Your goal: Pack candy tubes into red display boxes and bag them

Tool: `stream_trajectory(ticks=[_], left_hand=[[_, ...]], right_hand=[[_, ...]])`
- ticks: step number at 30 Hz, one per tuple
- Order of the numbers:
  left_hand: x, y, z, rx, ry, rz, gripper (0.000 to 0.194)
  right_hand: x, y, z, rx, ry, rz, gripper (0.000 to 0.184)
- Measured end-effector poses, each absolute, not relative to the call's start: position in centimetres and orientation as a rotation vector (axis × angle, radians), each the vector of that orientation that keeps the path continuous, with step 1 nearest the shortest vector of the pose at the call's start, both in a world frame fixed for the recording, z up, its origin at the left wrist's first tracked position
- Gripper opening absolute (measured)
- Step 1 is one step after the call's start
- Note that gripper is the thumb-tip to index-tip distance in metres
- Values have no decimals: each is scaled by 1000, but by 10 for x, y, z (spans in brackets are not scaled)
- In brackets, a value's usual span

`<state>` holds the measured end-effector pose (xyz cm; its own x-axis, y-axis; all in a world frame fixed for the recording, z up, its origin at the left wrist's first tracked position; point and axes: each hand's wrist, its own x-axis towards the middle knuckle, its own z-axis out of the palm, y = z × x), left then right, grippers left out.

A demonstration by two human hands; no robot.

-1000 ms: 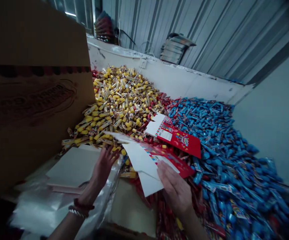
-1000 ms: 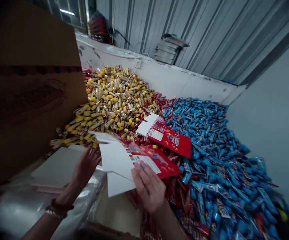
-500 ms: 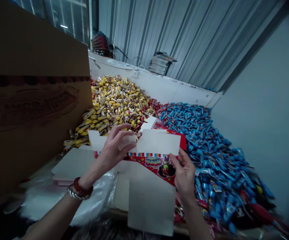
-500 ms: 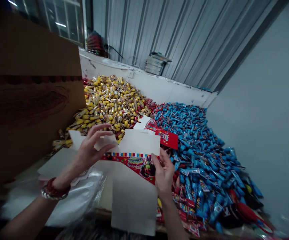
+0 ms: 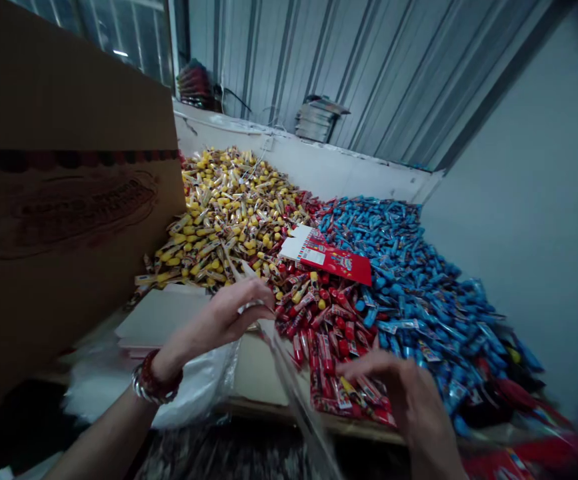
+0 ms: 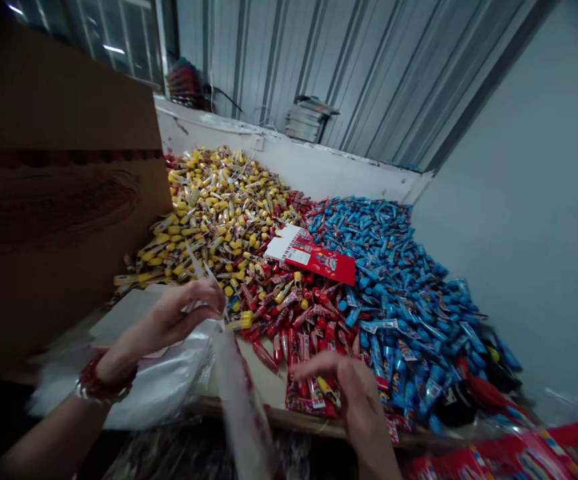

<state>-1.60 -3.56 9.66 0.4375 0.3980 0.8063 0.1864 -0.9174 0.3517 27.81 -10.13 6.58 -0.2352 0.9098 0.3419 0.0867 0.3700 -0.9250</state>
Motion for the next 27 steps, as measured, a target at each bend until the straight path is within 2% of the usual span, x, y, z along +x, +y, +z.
stream_trajectory(ticks=[3,6,10,15,17,20,21,24,27], left_hand=[[9,-30,119,2468,271,1327,14],[37,-14,128,2262,93,1393,26],[53,20,124,1763,15,1651,47],[30,45,117,1525,-165,1427,64],[19,45,112,1455,-165,1387,65],[11,41,101,1427,-86,1339,66],[11,40,97,1485,-36,1291,66],[17,33,85,1760,127,1036,63],[36,16,73,2091,199,631,49]], right_hand=[[258,-67,109,-798,-1632,966,47],[227,-24,130,-648,-1818,858,59],[201,7,122,-547,-1968,613,59],[219,-4,90,-551,-2011,567,67],[235,-19,80,-591,-2064,486,64],[256,-46,65,-688,-2115,353,35],[262,-56,59,-720,-2108,301,31],[275,-84,41,-784,-2024,202,37],[275,-108,22,-840,-1950,231,24]])
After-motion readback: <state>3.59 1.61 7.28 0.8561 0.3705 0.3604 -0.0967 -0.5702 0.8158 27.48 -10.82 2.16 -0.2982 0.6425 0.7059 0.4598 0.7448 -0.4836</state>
